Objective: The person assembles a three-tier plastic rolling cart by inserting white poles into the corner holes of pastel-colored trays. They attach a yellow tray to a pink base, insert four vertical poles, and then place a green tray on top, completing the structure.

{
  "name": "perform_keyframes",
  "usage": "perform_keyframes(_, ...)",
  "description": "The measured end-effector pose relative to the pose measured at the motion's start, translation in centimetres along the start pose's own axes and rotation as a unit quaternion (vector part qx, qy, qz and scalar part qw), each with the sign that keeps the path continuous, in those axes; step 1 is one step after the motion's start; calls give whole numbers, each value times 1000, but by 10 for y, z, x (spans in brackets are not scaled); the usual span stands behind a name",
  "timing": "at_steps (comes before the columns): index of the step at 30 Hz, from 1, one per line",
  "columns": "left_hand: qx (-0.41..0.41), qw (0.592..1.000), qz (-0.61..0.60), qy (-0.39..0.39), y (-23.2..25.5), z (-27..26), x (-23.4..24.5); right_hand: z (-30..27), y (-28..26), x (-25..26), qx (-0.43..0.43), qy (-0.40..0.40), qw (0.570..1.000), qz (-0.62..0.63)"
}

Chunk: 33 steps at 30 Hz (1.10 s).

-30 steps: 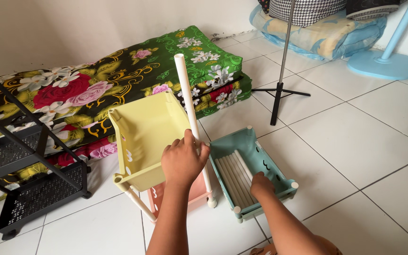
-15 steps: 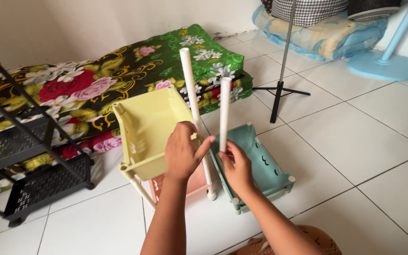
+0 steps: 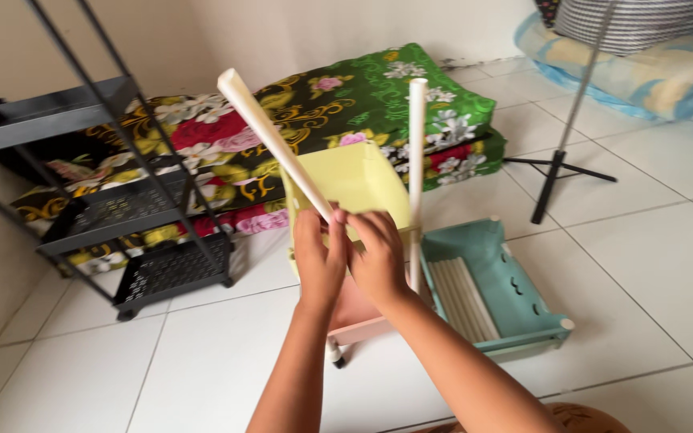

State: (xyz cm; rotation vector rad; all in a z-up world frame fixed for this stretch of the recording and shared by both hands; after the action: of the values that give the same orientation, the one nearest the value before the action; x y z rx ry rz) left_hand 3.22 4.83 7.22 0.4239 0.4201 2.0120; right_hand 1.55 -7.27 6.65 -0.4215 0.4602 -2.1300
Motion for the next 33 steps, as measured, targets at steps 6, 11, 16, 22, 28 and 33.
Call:
perform_keyframes(6, 156, 985, 68, 14, -56, 16, 34, 0, 1, -57, 53, -59, 983, -169)
perform_keyframes(11, 188, 982, -5, -4, -81, 21, 45, -17, 34, -81, -62, -278, 926, -248)
perform_keyframes(16, 262, 963, 0, -56, -85, 10, 46, -13, 24, -76, -58, -314, 915, -247)
perform_keyframes(22, 233, 968, 50, -81, -66, 8, 54, -11, 18, -75, -64, -320, 908, -261)
perform_keyframes(28, 202, 965, 115, -119, -54, 8, 55, -13, 24, -78, -67, -317, 911, -256)
perform_keyframes(33, 192, 967, 128, -111, -56, 4, 55, -14, 26, -79, -62, -332, 901, -274)
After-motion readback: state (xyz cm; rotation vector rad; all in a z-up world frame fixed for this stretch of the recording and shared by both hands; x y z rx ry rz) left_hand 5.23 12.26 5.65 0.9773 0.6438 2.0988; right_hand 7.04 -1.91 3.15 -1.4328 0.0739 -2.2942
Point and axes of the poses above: each hand's wrist, its own z-axis towards the middle knuckle, its own x-axis out of the back of the hand, y = z × x, the point moved 7 cm from there along z, towards the middle knuckle, and after that the axes turned 7 degrees about -x, right-handed, at the moved point
